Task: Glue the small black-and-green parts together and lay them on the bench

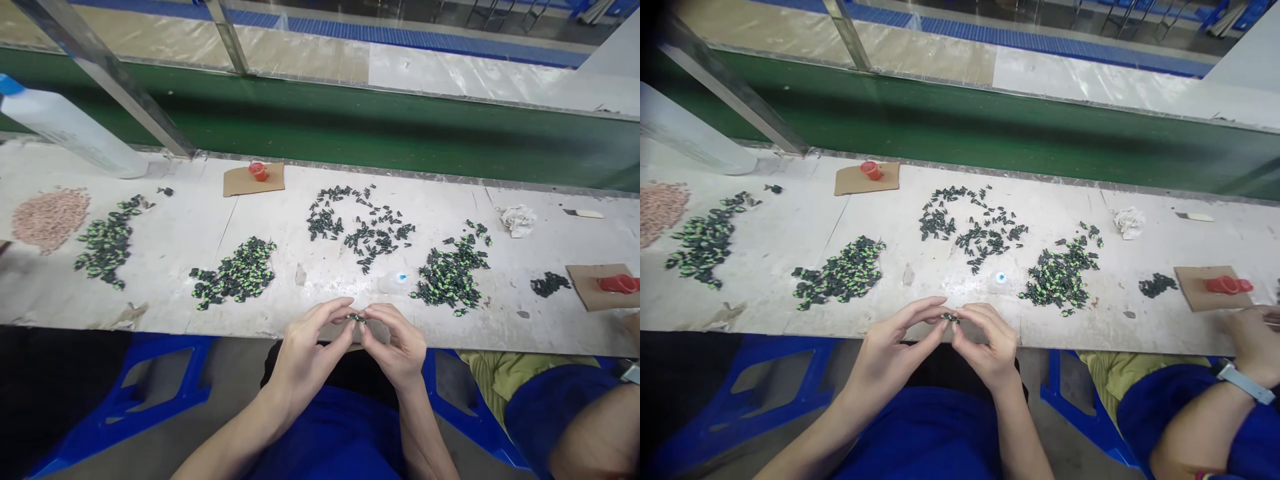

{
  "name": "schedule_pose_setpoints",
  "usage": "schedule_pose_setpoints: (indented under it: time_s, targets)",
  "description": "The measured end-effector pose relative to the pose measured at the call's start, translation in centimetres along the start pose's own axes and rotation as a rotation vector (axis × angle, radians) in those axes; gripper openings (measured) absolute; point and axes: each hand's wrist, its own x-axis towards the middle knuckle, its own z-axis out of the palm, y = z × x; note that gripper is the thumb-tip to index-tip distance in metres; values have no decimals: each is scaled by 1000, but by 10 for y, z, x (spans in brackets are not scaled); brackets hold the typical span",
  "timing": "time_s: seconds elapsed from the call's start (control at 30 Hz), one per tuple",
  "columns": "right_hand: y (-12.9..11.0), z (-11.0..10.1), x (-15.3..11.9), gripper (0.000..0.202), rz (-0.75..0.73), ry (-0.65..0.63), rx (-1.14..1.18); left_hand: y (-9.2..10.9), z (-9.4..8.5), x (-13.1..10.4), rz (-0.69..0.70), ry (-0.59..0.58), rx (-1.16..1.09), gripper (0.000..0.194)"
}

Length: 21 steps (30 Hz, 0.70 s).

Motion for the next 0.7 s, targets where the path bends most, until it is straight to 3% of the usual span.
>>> schedule_pose_setpoints:
  time_s: [0.4, 0.57, 0.63, 0.7]
  targets:
    - [15, -5, -10, 26, -12, -41, -131, -19, 18, 6, 87, 39, 4, 21]
    - [21, -16, -12, 21, 4, -86, -191, -27, 27, 7, 114, -46, -67, 10]
    - [27, -26, -14, 19, 6, -89, -259, -32, 24, 9, 150, -49, -28, 15]
    - [34, -40, -16, 17, 14, -42, -394, -39, 11, 17, 202, 53, 77, 19]
